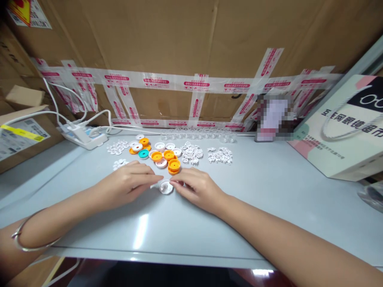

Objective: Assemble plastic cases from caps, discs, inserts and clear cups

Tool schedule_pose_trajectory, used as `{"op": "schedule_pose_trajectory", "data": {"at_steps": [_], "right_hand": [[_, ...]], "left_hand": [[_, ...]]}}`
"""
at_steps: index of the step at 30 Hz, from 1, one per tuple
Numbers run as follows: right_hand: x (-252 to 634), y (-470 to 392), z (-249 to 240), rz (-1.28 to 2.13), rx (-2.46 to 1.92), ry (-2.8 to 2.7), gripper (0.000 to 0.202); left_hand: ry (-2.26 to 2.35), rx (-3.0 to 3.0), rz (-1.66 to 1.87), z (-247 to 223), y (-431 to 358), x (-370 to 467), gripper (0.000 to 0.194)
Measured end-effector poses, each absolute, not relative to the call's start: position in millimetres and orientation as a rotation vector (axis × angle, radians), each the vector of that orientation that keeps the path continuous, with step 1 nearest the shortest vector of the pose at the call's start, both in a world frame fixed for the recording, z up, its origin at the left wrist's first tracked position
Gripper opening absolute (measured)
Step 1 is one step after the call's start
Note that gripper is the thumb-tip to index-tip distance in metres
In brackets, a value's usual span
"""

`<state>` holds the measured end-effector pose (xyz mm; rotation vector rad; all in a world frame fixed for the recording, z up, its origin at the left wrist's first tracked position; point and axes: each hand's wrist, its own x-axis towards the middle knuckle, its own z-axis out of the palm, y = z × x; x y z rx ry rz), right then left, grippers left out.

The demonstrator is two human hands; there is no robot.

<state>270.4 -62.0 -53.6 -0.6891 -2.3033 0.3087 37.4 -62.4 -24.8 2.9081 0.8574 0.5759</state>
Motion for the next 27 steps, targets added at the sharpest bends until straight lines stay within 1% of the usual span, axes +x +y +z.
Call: {"op": "schedule_pose_trajectory", "data": {"at_steps": [3,5,8,11,14,17,19,22,24,27], "right_hand": [[268,-63,-53,0.407,-0.810,-2.220,0.013],[266,-63,-52,0.473,-0.901,-2.233,0.021],[262,-64,-52,0.533,-1.034,-2.287,0.039],[259,-64,-53,0.568,-1.109,-2.299,0.047],[258,-64,-54,0.595,-1.127,-2.290,0.046],[259,-65,-54,0.616,-1.109,-2.285,0.039],[259,-65,-53,0.626,-1.078,-2.300,0.032],[260,-66,-51,0.629,-1.036,-2.336,0.024],[259,-66,-51,0.624,-1.033,-2.339,0.027],[259,-65,-52,0.612,-1.030,-2.329,0.034]], "left_hand": [[1.006,2.776,0.873,-25,-53,35,0.025],[1.174,2.692,0.965,-27,-45,34,0.024],[1.384,2.599,0.907,-34,-32,35,0.036],[1.435,2.542,0.820,-42,-24,40,0.040],[1.412,2.498,0.811,-43,-22,45,0.036],[1.395,2.354,0.917,-38,-26,47,0.035],[1.300,2.100,0.967,-32,-31,46,0.034],[1.009,1.670,0.919,-26,-37,42,0.035],[0.861,1.503,0.861,-25,-40,40,0.037],[0.760,1.435,0.804,-27,-41,39,0.038]]}}
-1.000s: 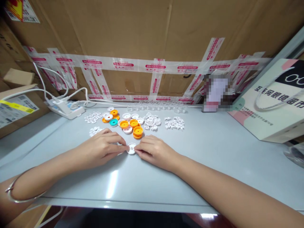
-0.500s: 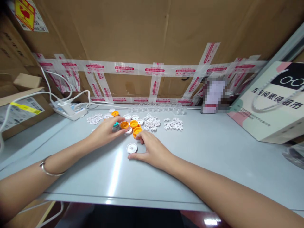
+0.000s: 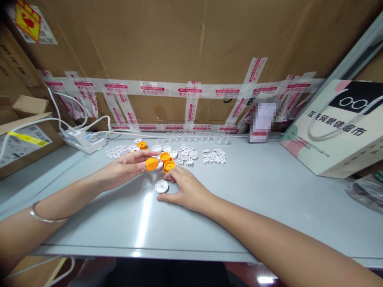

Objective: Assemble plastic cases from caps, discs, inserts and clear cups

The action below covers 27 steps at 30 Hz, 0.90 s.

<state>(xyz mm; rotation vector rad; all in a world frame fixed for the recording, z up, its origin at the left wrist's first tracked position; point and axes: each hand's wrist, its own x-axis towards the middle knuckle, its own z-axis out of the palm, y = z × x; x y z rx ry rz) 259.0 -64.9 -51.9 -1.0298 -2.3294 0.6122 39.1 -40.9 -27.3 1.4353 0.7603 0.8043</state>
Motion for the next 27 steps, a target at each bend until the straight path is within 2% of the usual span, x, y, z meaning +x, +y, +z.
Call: {"op": "schedule_pose_trajectory", "data": {"at_steps": [5,12,27], "right_hand": [[260.0,-64.7,-53.0,0.636,-1.024,-2.323,0.022],[260.9,-65.3,-53.5,0.630,-0.997,-2.313,0.023],[260.3,-64.9,-52.1,0.623,-0.988,-2.296,0.024]], "left_hand": [[0.762,1.541,0.661,-29.0,-40.8,39.9,0.031],[0.924,1.805,0.487,-29.5,-38.1,39.2,0.027],[0.953,2.011,0.529,-36.8,-39.2,42.6,0.032]]}}
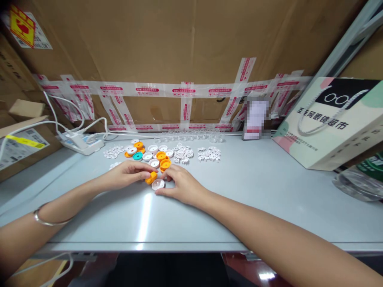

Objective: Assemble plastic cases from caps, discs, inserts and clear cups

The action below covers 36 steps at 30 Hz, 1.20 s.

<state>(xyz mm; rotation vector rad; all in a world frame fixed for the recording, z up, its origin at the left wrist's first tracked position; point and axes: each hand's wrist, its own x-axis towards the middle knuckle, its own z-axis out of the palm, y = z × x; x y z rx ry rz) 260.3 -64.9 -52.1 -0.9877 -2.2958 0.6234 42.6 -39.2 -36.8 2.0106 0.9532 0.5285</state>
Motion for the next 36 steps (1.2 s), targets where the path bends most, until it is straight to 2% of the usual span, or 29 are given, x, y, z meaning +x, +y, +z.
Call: {"op": "schedule_pose_trajectory", "data": {"at_steps": [9,23,30,36], "right_hand": [[261,-65,-53,0.610,-0.928,-2.275,0.020],[259,-64,-53,0.581,-0.957,-2.299,0.022],[260,-63,-57,0.593,-0.927,-2.278,0.028],[261,-59,-57,0.745,-0.973,-2.240,0.040]], "left_hand": [[0.986,2.040,0.557,-37,-45,48,0.034],[0.859,2.611,0.625,-30,-63,56,0.028],[0.790,2.556,0.518,-26,-63,55,0.024],[0.791,2.587,0.488,-31,-59,55,0.020]]}}
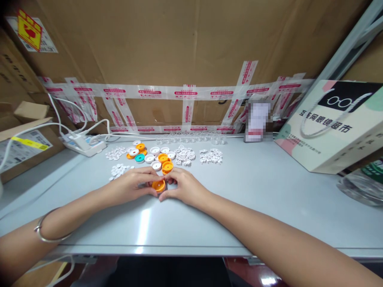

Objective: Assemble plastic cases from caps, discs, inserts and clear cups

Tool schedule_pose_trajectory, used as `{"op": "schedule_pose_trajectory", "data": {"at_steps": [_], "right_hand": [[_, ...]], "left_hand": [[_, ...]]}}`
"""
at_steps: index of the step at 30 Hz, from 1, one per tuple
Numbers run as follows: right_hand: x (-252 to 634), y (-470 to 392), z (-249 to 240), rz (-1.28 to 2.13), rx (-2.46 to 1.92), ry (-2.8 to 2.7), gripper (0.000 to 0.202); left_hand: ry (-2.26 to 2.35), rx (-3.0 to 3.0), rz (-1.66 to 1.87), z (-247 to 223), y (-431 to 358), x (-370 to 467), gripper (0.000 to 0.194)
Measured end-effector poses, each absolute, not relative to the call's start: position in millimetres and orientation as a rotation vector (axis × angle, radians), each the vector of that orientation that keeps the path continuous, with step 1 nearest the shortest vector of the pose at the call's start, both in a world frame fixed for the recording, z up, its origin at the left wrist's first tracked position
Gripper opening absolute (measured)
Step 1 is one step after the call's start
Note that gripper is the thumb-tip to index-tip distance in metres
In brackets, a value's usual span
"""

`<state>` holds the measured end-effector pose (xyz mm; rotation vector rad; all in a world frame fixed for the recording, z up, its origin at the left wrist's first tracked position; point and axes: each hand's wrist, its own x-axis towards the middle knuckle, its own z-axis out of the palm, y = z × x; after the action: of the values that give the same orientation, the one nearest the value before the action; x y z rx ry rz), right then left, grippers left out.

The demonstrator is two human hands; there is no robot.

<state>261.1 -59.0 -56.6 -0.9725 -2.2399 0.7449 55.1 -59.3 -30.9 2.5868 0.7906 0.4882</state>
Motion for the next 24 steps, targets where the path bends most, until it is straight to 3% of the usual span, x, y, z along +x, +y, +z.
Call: {"op": "schedule_pose_trajectory", "data": {"at_steps": [18,21,24], "right_hand": [[260,-63,-56,0.851,-1.022,-2.159,0.021],[259,-68,-51,1.047,-1.060,-2.022,0.024],[256,-76,-44,1.447,-1.041,-1.660,0.035]], "left_hand": [[0.904,2.605,0.481,-31,-64,58,0.023],[0.949,2.506,0.631,-33,-62,57,0.023],[0.955,2.397,0.855,-34,-60,56,0.024]]}}
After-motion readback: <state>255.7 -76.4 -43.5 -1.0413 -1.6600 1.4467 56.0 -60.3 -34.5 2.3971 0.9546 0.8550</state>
